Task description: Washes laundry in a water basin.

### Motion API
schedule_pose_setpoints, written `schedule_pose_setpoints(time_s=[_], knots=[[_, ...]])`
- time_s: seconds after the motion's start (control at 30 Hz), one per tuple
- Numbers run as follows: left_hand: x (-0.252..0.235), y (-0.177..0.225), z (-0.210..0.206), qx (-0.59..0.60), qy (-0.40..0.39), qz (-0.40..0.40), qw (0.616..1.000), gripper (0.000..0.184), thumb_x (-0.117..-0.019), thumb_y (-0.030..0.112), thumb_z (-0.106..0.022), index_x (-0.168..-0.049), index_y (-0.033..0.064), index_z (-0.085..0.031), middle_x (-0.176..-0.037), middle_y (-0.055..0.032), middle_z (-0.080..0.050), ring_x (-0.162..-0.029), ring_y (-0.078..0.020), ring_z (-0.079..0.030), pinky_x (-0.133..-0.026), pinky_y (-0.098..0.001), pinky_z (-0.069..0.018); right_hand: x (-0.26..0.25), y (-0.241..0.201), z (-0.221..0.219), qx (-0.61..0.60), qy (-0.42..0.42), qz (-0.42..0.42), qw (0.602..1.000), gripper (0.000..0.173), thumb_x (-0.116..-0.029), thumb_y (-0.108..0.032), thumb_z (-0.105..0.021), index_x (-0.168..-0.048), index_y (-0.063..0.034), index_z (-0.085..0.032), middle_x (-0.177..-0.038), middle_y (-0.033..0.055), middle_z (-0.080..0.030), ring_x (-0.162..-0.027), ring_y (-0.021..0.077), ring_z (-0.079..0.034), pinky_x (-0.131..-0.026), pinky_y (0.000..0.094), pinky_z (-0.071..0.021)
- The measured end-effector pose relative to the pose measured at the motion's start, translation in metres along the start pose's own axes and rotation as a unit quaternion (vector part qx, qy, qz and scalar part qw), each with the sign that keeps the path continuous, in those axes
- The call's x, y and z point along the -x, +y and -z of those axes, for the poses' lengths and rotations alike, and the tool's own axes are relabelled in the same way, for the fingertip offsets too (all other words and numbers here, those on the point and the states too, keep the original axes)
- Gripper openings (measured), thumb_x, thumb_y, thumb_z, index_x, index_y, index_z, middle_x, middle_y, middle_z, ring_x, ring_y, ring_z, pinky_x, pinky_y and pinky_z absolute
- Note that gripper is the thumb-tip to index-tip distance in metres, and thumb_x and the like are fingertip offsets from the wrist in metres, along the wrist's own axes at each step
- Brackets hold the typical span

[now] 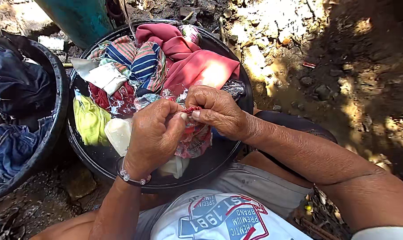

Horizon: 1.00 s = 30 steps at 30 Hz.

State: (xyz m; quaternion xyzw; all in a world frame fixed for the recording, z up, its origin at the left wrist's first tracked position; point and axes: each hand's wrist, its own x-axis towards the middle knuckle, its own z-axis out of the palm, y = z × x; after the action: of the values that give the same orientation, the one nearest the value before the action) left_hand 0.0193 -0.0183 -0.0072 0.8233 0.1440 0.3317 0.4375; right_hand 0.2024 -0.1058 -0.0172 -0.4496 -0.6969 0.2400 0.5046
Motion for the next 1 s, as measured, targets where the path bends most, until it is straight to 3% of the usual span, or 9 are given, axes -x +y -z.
schedule_pose_setpoints(time_s=[0.4, 0.6, 0.7, 0.8, 1.0], knots=[[0.0013, -0.0014, -0.006, -0.045, 0.003, -0.01, 0.999, 0.013, -0.0954, 0.006, -0.057, -0.09, -0.0013, -0.067, -0.078, -0.0016, -0.063, -0.069, 0.0018, -0.058, -0.065, -0.0112, -0.0498, 0.001, -0.0057, -0.0032, 0.095, -0.026, 0.003, 0.995, 0.021, -0.0977, -0.004, -0.043, -0.085, 0.0023, -0.06, -0.085, 0.0095, -0.055, -0.085, 0.0124, -0.055, -0.073, 0.0208, -0.0439], [0.0043, -0.0049, -0.002, 0.042, -0.014, 0.015, 0.999, 0.013, -0.0941, 0.005, -0.061, -0.1, -0.0036, -0.069, -0.089, -0.0019, -0.067, -0.076, 0.0007, -0.063, -0.069, -0.0134, -0.055, 0.0002, -0.0075, -0.0031, 0.093, -0.004, 0.009, 0.996, 0.022, -0.0975, -0.004, -0.044, -0.082, 0.0016, -0.059, -0.083, 0.0091, -0.054, -0.084, 0.012, -0.054, -0.073, 0.0209, -0.0431], [0.0049, -0.007, -0.0037, 0.048, -0.007, 0.015, 0.999, 0.009, -0.094, 0.005, -0.06, -0.092, -0.0006, -0.067, -0.081, 0.0015, -0.063, -0.068, 0.0023, -0.059, -0.063, -0.0121, -0.0517, 0.0, -0.0055, -0.0013, 0.105, -0.008, 0.005, 0.994, 0.019, -0.097, -0.004, -0.045, -0.083, 0.0008, -0.058, -0.084, 0.0089, -0.054, -0.083, 0.0118, -0.054, -0.072, 0.0206, -0.0429], [0.0048, -0.0059, -0.0054, 0.015, -0.005, 0.004, 1.0, 0.011, -0.0949, 0.005, -0.059, -0.09, -0.0008, -0.067, -0.079, 0.0002, -0.062, -0.068, 0.0021, -0.058, -0.064, -0.0114, -0.0506, 0.0009, -0.0034, -0.0001, 0.112, -0.009, 0.005, 0.994, 0.017, -0.0964, -0.006, -0.046, -0.087, 0.0007, -0.058, -0.087, 0.0091, -0.054, -0.087, 0.012, -0.054, -0.074, 0.0206, -0.0434], [0.0031, -0.0044, -0.0068, -0.056, -0.012, -0.033, 0.998, 0.014, -0.0948, 0.007, -0.057, -0.087, -0.0005, -0.066, -0.075, -0.002, -0.062, -0.068, 0.0006, -0.057, -0.064, -0.0119, -0.0489, -0.0001, -0.0044, 0.0014, 0.151, -0.027, 0.023, 0.988, 0.02, -0.0964, -0.003, -0.044, -0.084, 0.0013, -0.058, -0.083, 0.0114, -0.055, -0.084, 0.0168, -0.055, -0.072, 0.0243, -0.0439]])
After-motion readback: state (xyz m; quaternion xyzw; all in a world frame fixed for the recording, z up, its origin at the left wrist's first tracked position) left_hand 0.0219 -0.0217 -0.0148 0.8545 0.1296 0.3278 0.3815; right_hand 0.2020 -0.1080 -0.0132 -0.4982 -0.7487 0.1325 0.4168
